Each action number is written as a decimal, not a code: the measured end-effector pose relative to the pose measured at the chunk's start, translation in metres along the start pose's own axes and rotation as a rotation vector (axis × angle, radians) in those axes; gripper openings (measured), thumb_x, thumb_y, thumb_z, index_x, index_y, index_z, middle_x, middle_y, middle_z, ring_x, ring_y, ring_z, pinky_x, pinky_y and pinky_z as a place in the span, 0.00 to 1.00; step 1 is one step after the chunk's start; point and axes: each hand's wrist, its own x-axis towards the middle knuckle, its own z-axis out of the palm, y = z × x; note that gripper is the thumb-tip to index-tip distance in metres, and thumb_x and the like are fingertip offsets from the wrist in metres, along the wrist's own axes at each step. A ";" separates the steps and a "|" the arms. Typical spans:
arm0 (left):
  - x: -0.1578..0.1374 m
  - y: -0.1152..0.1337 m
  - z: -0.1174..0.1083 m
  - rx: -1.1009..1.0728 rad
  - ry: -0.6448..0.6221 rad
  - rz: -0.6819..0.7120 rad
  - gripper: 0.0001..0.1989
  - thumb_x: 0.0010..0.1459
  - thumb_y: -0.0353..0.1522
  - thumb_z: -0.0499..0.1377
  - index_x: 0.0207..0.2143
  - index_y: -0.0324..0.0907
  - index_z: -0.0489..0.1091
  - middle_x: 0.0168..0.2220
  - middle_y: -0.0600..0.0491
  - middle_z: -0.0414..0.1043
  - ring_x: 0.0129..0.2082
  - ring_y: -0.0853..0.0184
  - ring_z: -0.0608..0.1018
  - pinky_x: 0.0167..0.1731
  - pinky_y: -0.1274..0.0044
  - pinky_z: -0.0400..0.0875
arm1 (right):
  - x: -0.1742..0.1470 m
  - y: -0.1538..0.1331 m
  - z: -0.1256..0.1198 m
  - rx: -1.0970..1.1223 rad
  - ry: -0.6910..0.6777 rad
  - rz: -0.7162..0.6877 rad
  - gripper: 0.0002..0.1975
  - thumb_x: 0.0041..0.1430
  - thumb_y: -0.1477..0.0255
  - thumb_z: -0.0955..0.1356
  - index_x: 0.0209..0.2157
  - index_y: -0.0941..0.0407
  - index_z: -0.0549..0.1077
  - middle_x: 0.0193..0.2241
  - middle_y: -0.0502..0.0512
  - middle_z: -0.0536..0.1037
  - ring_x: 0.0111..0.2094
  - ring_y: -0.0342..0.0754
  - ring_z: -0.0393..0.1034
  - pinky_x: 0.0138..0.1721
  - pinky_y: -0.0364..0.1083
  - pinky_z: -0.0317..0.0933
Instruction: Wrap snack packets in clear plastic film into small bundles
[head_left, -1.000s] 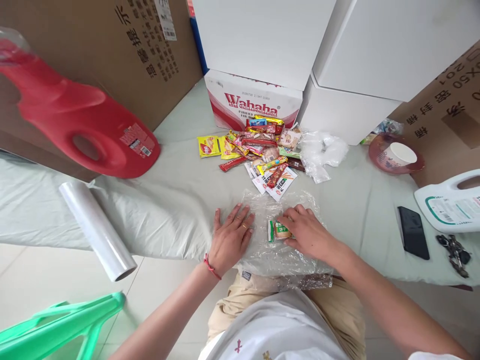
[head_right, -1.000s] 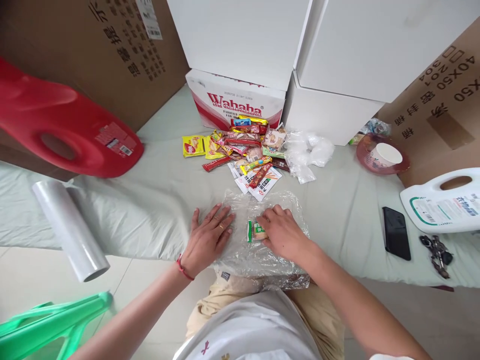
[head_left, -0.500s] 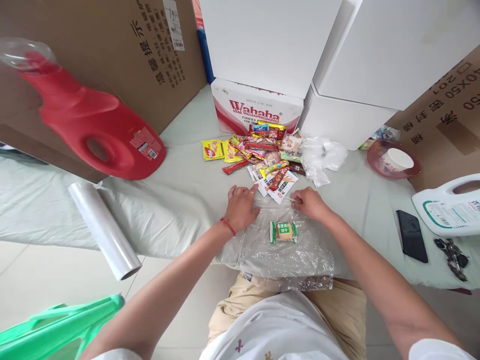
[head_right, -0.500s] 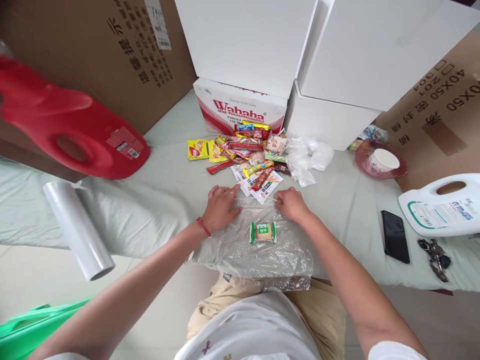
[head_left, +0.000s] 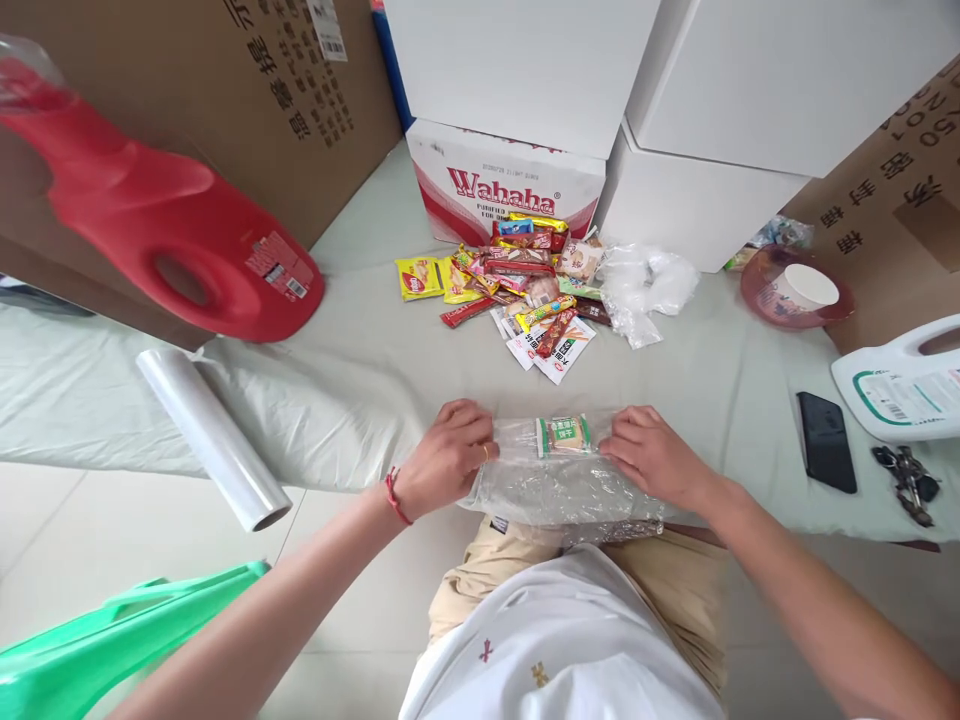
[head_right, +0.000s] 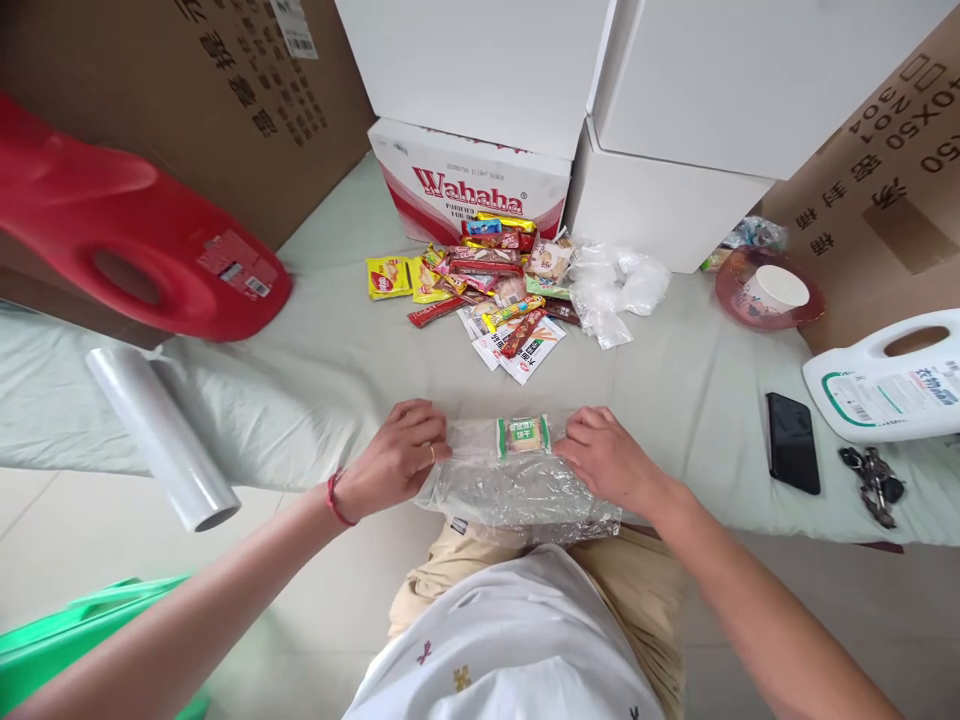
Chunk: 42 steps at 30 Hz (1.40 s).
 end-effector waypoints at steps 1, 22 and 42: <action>-0.008 0.003 0.003 0.021 -0.018 0.029 0.13 0.54 0.20 0.53 0.29 0.46 0.72 0.31 0.52 0.72 0.41 0.62 0.74 0.57 0.63 0.62 | -0.006 -0.001 0.007 -0.001 -0.020 0.008 0.12 0.70 0.74 0.62 0.43 0.54 0.78 0.33 0.57 0.76 0.44 0.54 0.65 0.46 0.53 0.58; 0.052 0.045 0.027 -0.043 -0.238 -0.049 0.20 0.65 0.25 0.52 0.53 0.49 0.76 0.32 0.49 0.72 0.35 0.62 0.68 0.34 0.69 0.57 | -0.076 -0.073 0.067 0.086 0.390 0.132 0.10 0.66 0.81 0.67 0.44 0.53 0.76 0.39 0.56 0.78 0.44 0.53 0.68 0.47 0.54 0.65; -0.007 0.047 0.014 -0.300 0.246 -0.161 0.37 0.55 0.25 0.54 0.67 0.46 0.54 0.53 0.43 0.69 0.53 0.54 0.73 0.53 0.59 0.69 | 0.050 0.008 0.038 0.457 0.132 0.620 0.10 0.63 0.69 0.64 0.35 0.54 0.78 0.30 0.51 0.80 0.30 0.47 0.71 0.33 0.43 0.57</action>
